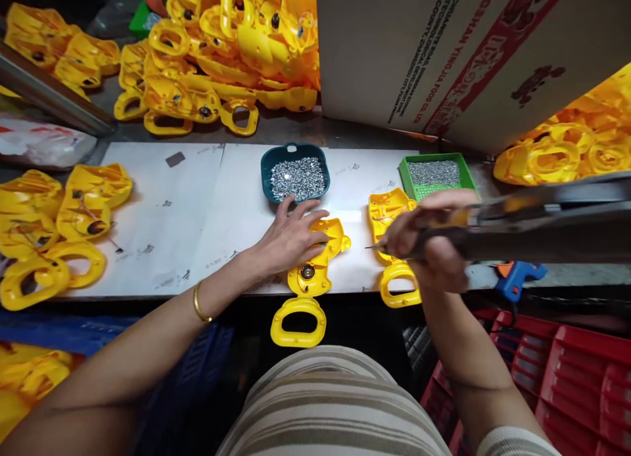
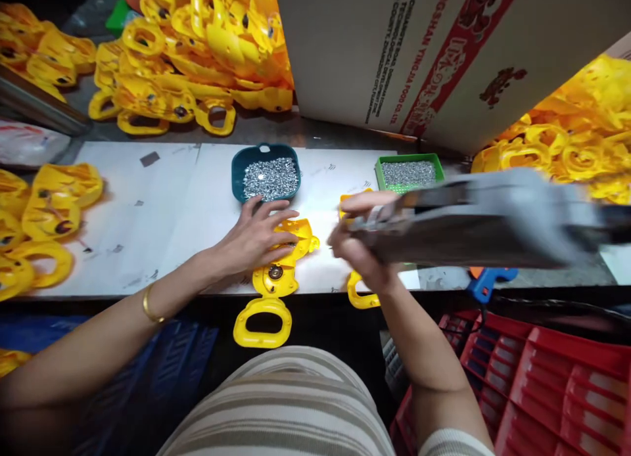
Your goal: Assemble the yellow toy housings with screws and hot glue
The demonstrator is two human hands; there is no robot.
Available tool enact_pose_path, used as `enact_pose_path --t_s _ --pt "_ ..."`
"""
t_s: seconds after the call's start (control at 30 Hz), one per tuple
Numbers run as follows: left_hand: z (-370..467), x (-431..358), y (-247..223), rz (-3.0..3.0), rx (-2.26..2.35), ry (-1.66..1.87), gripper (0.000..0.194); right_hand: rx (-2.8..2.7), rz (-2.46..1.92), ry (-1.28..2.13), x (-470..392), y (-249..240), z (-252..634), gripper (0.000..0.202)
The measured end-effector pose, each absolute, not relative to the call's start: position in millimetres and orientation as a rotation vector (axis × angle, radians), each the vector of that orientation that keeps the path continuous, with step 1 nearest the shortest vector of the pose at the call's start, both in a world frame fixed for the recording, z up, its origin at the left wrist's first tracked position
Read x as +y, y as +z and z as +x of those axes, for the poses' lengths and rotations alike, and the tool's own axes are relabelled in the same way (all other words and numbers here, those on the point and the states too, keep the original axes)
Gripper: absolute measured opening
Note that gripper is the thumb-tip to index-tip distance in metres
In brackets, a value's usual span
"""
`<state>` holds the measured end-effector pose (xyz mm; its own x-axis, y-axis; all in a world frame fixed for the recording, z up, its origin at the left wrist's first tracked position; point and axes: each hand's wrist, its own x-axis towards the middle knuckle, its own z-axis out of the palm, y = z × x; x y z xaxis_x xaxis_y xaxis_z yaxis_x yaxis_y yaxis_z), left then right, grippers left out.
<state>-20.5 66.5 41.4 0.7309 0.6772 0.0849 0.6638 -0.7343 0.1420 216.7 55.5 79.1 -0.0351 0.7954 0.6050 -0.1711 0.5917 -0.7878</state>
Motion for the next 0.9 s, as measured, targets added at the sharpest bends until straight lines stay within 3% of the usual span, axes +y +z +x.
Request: enact_pose_path --t_s 0.23,0.47,0.67,0.9 --pt "7 90 60 2.809 1.036 0.566 0.024 -1.104 -0.68 0.653 56 84 283 0.017" --pt "91 111 70 2.78 1.127 -0.046 0.034 -1.039 -0.692 0.61 49 76 298 0.017" --pt "110 119 75 2.733 1.199 -0.269 0.017 -1.019 -0.651 0.613 48 75 312 0.019" --pt "99 115 58 2.749 1.052 0.195 0.022 -1.019 -0.693 0.605 50 72 321 0.021"
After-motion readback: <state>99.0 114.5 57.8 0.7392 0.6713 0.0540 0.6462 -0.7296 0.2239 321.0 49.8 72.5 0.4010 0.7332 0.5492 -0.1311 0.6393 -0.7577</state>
